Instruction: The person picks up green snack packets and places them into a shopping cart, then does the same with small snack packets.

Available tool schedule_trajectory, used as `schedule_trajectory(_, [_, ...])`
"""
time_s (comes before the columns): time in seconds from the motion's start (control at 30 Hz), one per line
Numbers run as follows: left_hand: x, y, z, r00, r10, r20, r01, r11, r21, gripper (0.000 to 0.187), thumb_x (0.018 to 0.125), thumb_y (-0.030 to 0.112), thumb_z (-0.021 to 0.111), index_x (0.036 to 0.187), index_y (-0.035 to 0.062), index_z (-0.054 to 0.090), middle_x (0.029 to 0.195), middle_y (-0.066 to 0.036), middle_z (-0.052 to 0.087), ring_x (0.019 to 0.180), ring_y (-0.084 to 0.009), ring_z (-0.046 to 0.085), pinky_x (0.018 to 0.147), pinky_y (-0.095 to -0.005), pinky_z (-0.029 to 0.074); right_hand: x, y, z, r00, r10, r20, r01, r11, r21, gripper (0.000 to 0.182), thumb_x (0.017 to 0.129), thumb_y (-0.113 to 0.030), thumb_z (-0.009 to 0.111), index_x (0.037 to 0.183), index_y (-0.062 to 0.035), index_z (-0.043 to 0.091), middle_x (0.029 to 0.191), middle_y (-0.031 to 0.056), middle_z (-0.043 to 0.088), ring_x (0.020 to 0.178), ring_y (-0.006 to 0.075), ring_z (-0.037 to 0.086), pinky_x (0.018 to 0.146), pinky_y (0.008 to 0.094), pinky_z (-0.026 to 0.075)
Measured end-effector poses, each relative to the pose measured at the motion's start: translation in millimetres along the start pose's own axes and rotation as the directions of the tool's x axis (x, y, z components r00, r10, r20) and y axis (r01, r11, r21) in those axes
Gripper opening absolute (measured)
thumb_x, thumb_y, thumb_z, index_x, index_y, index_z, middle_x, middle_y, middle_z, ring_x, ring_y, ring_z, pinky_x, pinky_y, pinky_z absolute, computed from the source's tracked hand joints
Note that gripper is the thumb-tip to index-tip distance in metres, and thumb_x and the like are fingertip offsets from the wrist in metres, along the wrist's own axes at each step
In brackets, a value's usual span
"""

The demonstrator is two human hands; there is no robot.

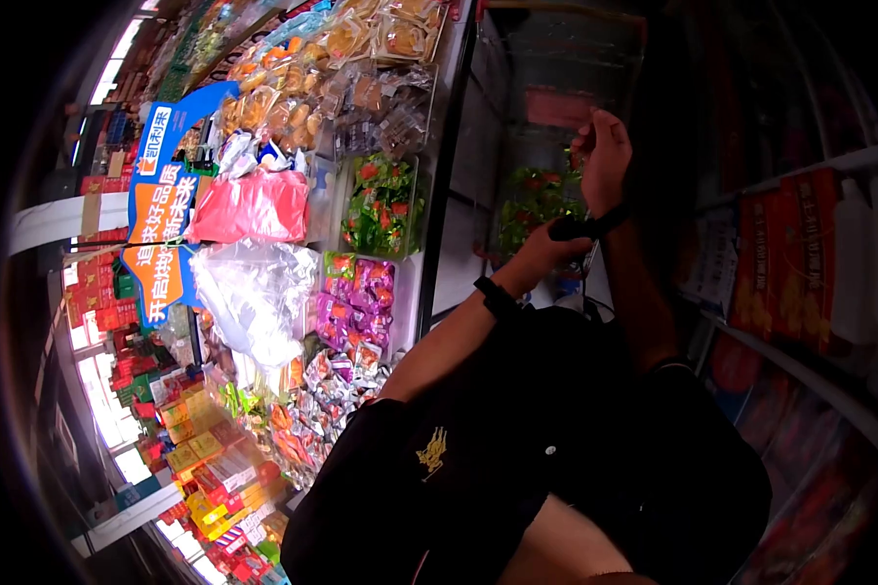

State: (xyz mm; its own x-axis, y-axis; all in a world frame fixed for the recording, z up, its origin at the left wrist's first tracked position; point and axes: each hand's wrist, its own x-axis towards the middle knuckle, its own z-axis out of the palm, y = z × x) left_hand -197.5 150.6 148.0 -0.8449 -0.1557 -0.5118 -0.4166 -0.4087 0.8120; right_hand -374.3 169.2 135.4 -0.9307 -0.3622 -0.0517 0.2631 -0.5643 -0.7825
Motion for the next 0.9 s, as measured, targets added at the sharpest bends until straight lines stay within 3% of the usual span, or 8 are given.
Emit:
schedule_trajectory(0.07, [-3.1,-2.1,2.1,0.999,0.017,-0.045,-0.020,0.998,-0.066,0.033,0.087,0.031,0.066,0.103,0.0035,0.059,0.088,-0.001,0.061,0.074,-0.0096,0.055,0.068,-0.0277,0.045,-2.3,5.3,-2.8,0.992,0.126,-0.004,-0.125,0.984,0.130,0.021,0.097,-0.025,0.050,0.104,-0.0072,0.057,0.072,0.0029,0.056,0.058,0.0128,0.053,0.052,0.0284,0.045])
schedule_trajectory(0.13, [-13.5,9.3,5.3,0.995,0.008,-0.103,-0.021,0.991,-0.129,0.032,0.088,0.032,0.064,0.103,0.0034,0.060,0.086,0.000,0.061,0.073,-0.0091,0.054,0.067,-0.0275,0.045,-12.7,11.8,-3.4,0.995,0.017,0.097,-0.012,0.999,-0.048,0.021,0.097,-0.025,0.050,0.106,-0.0072,0.057,0.072,0.0033,0.056,0.059,0.0126,0.053,0.053,0.0278,0.045])
schedule_trajectory(0.27, [-11.8,-7.0,-13.6,0.999,-0.033,0.001,0.032,0.996,0.085,0.033,0.090,0.032,0.060,0.106,0.0030,0.059,0.088,-0.002,0.061,0.079,-0.0104,0.056,0.071,-0.0269,0.046,-30.8,29.0,-7.9,0.953,-0.041,0.300,0.122,0.959,-0.257,0.022,0.097,-0.024,0.050,0.107,-0.0060,0.057,0.073,0.0036,0.056,0.059,0.0120,0.053,0.055,0.0272,0.046])
schedule_trajectory(0.43, [-19.7,-8.0,-40.7,0.999,-0.021,-0.038,0.023,0.999,0.035,0.034,0.095,0.033,0.051,0.108,0.0020,0.057,0.099,-0.007,0.063,0.087,-0.0156,0.060,0.078,-0.0283,0.048,-36.4,38.1,-15.7,0.986,0.125,0.107,-0.071,0.908,-0.413,0.025,0.095,-0.027,0.054,0.105,-0.0042,0.059,0.076,0.0041,0.059,0.062,0.0115,0.055,0.057,0.0268,0.047])
schedule_trajectory(0.53, [-28.9,-8.4,-72.7,0.968,0.103,-0.229,-0.207,0.844,-0.496,0.034,0.095,0.033,0.050,0.107,0.0019,0.056,0.096,-0.007,0.063,0.086,-0.0173,0.063,0.075,-0.0314,0.050,-37.7,37.8,-15.3,0.982,0.158,0.107,-0.083,0.859,-0.505,0.023,0.093,-0.026,0.056,0.100,-0.0043,0.060,0.075,0.0023,0.059,0.062,0.0089,0.056,0.054,0.0241,0.045])
schedule_trajectory(0.6, [-26.5,-15.8,-111.0,0.928,0.145,-0.344,-0.313,0.805,-0.503,0.033,0.096,0.032,0.049,0.109,0.0021,0.054,0.102,-0.009,0.063,0.090,-0.0205,0.063,0.078,-0.0332,0.051,-40.7,38.0,-11.6,0.969,0.204,0.135,-0.102,0.838,-0.537,0.023,0.093,-0.026,0.056,0.099,-0.0044,0.060,0.074,0.0022,0.059,0.063,0.0093,0.056,0.054,0.0242,0.045])
schedule_trajectory(0.8, [-44.4,-34.4,-176.3,0.759,0.237,-0.607,-0.415,0.894,-0.170,0.027,0.097,0.027,0.047,0.103,0.0014,0.055,0.100,-0.010,0.065,0.087,-0.0181,0.064,0.074,-0.0321,0.051,-65.4,68.7,-12.3,0.905,0.248,0.347,0.105,0.658,-0.746,0.026,0.094,-0.026,0.055,0.099,-0.0014,0.060,0.073,0.0046,0.060,0.067,0.0117,0.058,0.059,0.0278,0.044])
schedule_trajectory(0.9, [-44.1,-63.9,-207.2,0.691,0.325,-0.646,-0.391,0.919,0.044,0.027,0.098,0.026,0.046,0.102,0.0006,0.055,0.095,-0.009,0.066,0.081,-0.0157,0.063,0.072,-0.0300,0.051,-83.6,82.5,6.1,0.856,0.457,0.243,0.007,0.459,-0.888,0.026,0.094,-0.026,0.055,0.102,-0.0013,0.060,0.078,0.0066,0.063,0.071,0.0142,0.060,0.063,0.0302,0.046])
